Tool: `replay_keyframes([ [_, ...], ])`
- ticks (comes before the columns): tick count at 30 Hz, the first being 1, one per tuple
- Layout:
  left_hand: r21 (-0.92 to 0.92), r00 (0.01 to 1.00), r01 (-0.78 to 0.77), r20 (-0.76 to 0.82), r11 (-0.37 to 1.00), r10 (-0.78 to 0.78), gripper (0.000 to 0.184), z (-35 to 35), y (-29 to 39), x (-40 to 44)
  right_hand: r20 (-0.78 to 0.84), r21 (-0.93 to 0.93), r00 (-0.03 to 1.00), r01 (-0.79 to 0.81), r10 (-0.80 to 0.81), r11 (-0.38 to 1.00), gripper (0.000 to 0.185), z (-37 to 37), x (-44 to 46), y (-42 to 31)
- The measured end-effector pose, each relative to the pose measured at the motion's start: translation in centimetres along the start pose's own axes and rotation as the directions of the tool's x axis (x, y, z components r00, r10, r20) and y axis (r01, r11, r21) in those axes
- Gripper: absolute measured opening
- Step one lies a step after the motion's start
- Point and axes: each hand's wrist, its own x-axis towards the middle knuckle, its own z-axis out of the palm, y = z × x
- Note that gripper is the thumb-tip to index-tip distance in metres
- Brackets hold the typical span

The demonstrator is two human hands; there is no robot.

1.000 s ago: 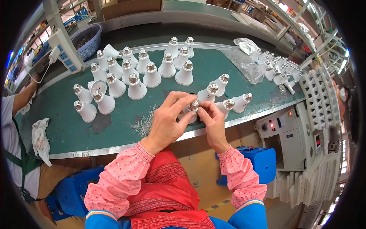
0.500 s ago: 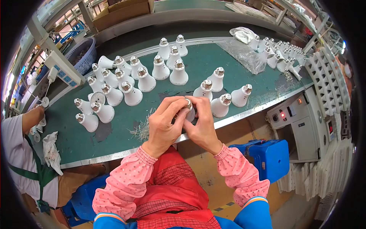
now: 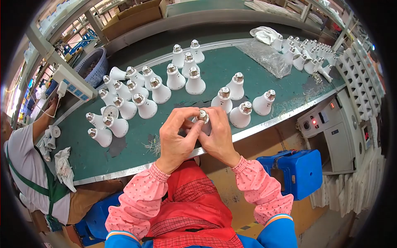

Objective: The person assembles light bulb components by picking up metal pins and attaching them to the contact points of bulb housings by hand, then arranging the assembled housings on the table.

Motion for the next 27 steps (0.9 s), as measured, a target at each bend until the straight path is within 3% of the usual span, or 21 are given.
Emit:
replay_keyframes([
  [3,-0.001,0.999,0.034,0.014,0.999,-0.034,0.029,-0.4,-0.4,0.0,-0.005,-0.009,1.0,-0.002,0.002,1.0,0.047,0.1,-0.1,0.1],
  [6,0.087,0.998,-0.061,0.036,0.994,0.058,0.03,-0.4,0.3,0.2,-0.009,-0.022,1.0,-0.001,0.001,1.0,0.048,0.1,-0.1,0.1],
  [21,0.204,0.974,-0.225,0.019,0.953,0.225,0.03,-0.3,0.1,0.3,-0.041,-0.043,0.999,0.012,-0.014,0.999,0.049,0.1,-0.2,-0.5],
  [24,0.088,0.996,-0.082,0.049,0.993,0.078,0.025,-1.3,0.8,0.4,-0.035,-0.055,0.999,0.0,-0.002,0.998,0.049,0.3,-0.2,-0.3],
  [27,-0.253,0.964,0.266,0.048,0.93,-0.263,0.018,-1.4,0.5,0.8,-0.03,-0.053,0.999,-0.022,0.02,0.998,0.05,0.0,-0.2,-0.9],
])
